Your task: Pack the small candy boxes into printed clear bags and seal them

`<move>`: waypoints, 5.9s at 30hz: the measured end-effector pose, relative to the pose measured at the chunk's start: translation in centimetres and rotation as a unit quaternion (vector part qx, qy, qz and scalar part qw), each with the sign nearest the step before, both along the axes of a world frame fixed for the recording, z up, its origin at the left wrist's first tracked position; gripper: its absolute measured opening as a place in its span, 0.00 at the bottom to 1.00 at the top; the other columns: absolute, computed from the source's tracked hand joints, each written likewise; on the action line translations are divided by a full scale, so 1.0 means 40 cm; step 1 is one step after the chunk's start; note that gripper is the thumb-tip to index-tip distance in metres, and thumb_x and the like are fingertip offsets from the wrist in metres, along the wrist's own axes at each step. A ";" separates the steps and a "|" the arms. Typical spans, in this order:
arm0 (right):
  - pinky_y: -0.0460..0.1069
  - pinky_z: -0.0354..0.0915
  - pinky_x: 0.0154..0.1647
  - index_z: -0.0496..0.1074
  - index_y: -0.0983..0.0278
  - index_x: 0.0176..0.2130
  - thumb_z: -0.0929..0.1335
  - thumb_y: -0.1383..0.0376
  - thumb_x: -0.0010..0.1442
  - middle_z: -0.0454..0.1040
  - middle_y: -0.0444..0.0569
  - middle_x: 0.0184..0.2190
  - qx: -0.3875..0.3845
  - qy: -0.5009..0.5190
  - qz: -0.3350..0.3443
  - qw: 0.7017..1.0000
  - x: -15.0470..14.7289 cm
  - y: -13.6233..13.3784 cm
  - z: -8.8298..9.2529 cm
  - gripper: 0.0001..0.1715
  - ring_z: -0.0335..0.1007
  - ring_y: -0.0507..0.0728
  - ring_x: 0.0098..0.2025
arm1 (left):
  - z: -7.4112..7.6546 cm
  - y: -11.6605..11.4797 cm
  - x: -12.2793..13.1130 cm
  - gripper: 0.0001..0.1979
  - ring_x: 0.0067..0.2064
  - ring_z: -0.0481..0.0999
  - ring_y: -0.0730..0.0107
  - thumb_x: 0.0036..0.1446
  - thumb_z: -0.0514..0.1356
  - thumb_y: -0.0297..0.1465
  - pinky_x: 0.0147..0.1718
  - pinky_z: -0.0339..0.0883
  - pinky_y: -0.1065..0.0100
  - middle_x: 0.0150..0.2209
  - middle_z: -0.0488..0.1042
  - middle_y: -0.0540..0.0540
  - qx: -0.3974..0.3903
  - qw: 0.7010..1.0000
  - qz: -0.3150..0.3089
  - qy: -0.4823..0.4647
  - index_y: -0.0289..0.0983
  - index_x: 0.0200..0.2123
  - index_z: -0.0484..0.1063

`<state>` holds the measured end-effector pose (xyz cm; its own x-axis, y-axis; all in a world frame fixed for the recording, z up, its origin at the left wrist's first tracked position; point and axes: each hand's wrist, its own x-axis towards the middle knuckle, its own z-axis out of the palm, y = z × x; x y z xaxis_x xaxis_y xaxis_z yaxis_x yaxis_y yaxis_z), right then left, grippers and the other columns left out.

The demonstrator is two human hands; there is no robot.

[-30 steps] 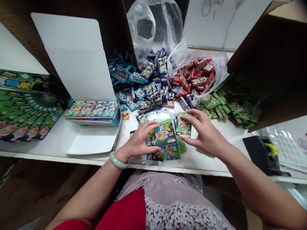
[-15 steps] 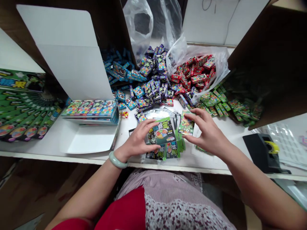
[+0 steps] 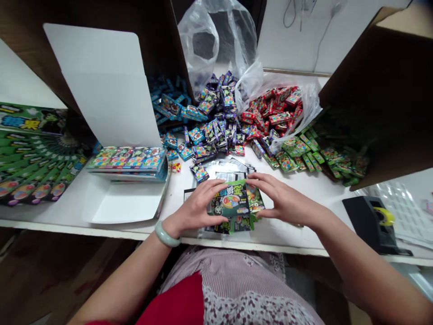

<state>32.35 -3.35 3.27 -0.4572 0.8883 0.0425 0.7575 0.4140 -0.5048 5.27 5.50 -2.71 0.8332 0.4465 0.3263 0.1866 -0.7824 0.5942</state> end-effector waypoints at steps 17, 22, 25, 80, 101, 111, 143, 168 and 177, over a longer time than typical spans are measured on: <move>0.54 0.63 0.53 0.71 0.63 0.48 0.63 0.63 0.64 0.75 0.53 0.48 0.006 0.019 -0.350 0.937 0.068 0.284 -0.072 0.14 0.70 0.60 0.51 | -0.023 0.038 -0.046 0.41 0.60 0.64 0.47 0.49 0.68 0.41 0.56 0.64 0.43 0.59 0.63 0.37 0.021 0.994 0.105 0.005 0.44 0.63 0.54; 0.62 0.58 0.56 0.68 0.72 0.52 0.66 0.65 0.59 0.71 0.68 0.50 -0.018 -0.051 -0.443 0.895 0.110 0.496 -0.089 0.22 0.63 0.70 0.57 | -0.024 0.039 -0.051 0.42 0.59 0.66 0.47 0.49 0.68 0.40 0.55 0.66 0.44 0.59 0.63 0.38 0.034 0.994 0.108 0.004 0.47 0.64 0.52; 0.62 0.60 0.53 0.66 0.75 0.52 0.72 0.64 0.51 0.70 0.72 0.50 -0.050 -0.060 -0.469 0.880 0.093 0.548 -0.109 0.31 0.63 0.74 0.56 | -0.029 0.041 -0.059 0.42 0.58 0.67 0.47 0.49 0.67 0.40 0.54 0.68 0.45 0.59 0.63 0.39 0.033 0.992 0.120 0.005 0.48 0.64 0.52; 0.63 0.58 0.60 0.63 0.57 0.60 0.70 0.58 0.56 0.65 0.54 0.59 0.056 0.094 -0.253 0.961 0.078 0.027 -0.163 0.33 0.59 0.64 0.61 | -0.020 0.017 -0.043 0.37 0.59 0.64 0.51 0.52 0.66 0.43 0.57 0.62 0.46 0.58 0.62 0.39 0.009 0.995 0.097 0.015 0.45 0.62 0.57; 0.63 0.59 0.59 0.68 0.52 0.56 0.74 0.61 0.53 0.64 0.50 0.59 -0.013 0.009 0.054 0.998 0.001 0.047 0.039 0.31 0.60 0.65 0.59 | 0.010 0.002 -0.031 0.37 0.61 0.63 0.52 0.50 0.67 0.42 0.59 0.61 0.47 0.59 0.63 0.39 -0.065 0.998 -0.004 0.002 0.44 0.61 0.60; 0.59 0.61 0.60 0.63 0.58 0.58 0.74 0.61 0.52 0.64 0.55 0.55 -0.041 0.049 0.034 0.997 -0.046 0.061 -0.035 0.36 0.60 0.62 0.58 | -0.036 -0.019 -0.039 0.41 0.64 0.57 0.47 0.49 0.68 0.42 0.60 0.57 0.43 0.66 0.54 0.39 -0.029 0.996 0.007 0.083 0.47 0.63 0.56; 0.62 0.59 0.54 0.71 0.67 0.46 0.74 0.65 0.47 0.76 0.63 0.43 0.018 -0.045 -0.414 0.909 0.060 0.443 -0.188 0.25 0.69 0.70 0.51 | -0.032 0.030 -0.070 0.40 0.61 0.63 0.48 0.50 0.67 0.39 0.58 0.61 0.43 0.60 0.62 0.37 -0.011 0.989 0.145 -0.002 0.43 0.63 0.53; 0.49 0.69 0.40 0.77 0.64 0.37 0.63 0.74 0.51 0.78 0.47 0.36 -0.108 0.130 -0.224 0.960 0.155 0.168 -0.145 0.17 0.73 0.54 0.36 | -0.030 0.011 -0.087 0.37 0.61 0.62 0.49 0.52 0.65 0.43 0.59 0.59 0.45 0.60 0.61 0.39 0.004 0.990 0.142 0.028 0.44 0.62 0.54; 0.61 0.60 0.56 0.67 0.66 0.54 0.68 0.59 0.58 0.70 0.60 0.52 -0.012 -0.008 -0.325 0.946 0.141 0.112 -0.211 0.26 0.64 0.66 0.54 | -0.027 0.013 -0.075 0.38 0.61 0.62 0.50 0.52 0.65 0.43 0.59 0.60 0.45 0.60 0.61 0.39 0.012 0.991 0.127 0.029 0.43 0.62 0.54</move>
